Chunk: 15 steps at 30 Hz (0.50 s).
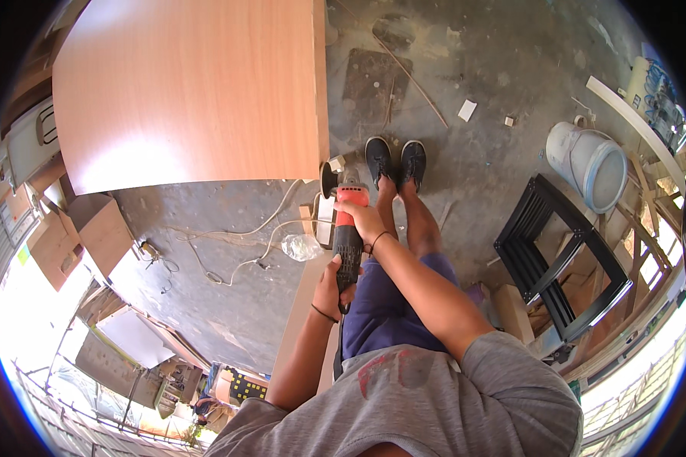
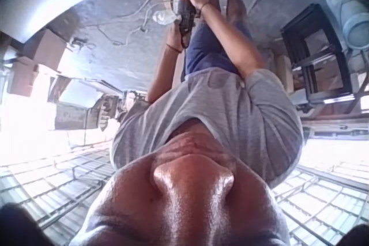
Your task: The person uses a handheld power sander to smooth the edges of a large wooden panel. They then apply glue from a small bottle to the sanded edge of the panel.
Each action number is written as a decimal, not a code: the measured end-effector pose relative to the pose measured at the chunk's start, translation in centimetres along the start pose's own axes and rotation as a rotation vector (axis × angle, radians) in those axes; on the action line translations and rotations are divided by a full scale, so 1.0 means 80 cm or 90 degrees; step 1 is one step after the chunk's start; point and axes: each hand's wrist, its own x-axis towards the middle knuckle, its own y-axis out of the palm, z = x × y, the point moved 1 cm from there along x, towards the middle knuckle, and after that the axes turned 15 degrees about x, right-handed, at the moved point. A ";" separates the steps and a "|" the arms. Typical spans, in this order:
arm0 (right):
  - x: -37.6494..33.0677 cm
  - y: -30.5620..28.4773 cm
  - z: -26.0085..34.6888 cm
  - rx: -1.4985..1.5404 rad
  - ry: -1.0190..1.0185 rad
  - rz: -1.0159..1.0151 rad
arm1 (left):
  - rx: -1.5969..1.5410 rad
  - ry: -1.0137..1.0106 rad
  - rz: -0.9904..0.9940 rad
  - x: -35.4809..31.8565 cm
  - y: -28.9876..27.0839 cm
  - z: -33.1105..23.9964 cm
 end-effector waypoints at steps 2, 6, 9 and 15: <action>-0.005 0.008 0.008 0.004 -0.004 0.008 | 0.001 0.011 -0.013 0.000 0.004 -0.007; 0.011 -0.005 -0.006 0.012 0.006 0.009 | 0.013 0.002 -0.029 -0.002 0.007 -0.009; 0.004 -0.008 -0.014 0.005 0.056 -0.002 | 0.027 -0.002 -0.066 -0.011 0.015 -0.013; 0.001 -0.001 0.001 -0.008 0.004 0.021 | 0.045 0.024 -0.017 -0.005 0.006 -0.012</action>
